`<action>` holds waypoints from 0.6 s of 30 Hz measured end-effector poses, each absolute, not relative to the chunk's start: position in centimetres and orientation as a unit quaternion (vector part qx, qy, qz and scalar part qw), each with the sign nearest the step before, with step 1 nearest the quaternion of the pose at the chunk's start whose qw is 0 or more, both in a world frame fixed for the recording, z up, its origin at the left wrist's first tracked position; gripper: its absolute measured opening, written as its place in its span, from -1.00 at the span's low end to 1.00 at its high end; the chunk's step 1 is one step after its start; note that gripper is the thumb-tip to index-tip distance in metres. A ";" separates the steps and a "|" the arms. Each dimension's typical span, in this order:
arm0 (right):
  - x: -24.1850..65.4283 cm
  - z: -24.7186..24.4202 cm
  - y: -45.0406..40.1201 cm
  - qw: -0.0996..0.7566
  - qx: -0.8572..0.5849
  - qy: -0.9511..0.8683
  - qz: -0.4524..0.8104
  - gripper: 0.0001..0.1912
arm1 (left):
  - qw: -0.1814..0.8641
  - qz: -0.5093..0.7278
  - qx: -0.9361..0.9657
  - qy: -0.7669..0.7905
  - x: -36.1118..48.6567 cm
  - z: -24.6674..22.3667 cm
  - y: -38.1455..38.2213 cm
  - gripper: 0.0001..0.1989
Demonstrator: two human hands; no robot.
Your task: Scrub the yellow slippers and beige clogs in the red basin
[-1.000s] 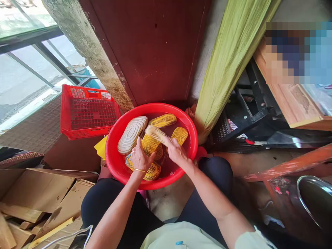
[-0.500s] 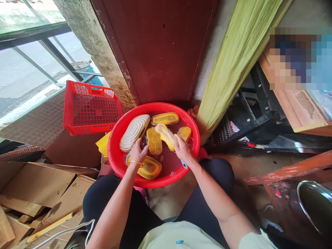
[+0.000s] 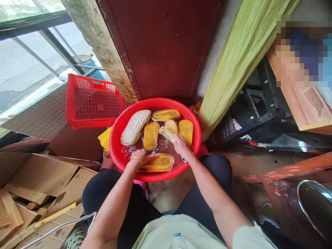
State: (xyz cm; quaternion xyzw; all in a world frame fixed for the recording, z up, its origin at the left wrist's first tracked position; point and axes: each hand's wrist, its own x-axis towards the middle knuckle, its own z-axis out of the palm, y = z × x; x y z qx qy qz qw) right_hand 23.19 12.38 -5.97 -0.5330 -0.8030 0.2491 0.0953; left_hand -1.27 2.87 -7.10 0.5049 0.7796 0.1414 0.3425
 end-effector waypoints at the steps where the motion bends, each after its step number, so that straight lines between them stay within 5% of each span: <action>1: 23.4 -5.9 12.4 0.103 -0.532 -0.801 0.254 -0.40 | 0.361 0.149 0.515 0.763 -1.1 -7.0 2.9 -0.51; 10: 24.2 -5.4 12.3 0.200 -0.522 -0.783 0.274 -0.42 | 0.376 0.281 0.569 0.676 -0.4 -4.2 2.8 -0.54; 18: 22.9 -3.9 11.2 0.319 -0.476 -0.785 0.235 -0.39 | 0.419 0.466 0.320 0.711 -1.7 -4.6 4.1 -0.46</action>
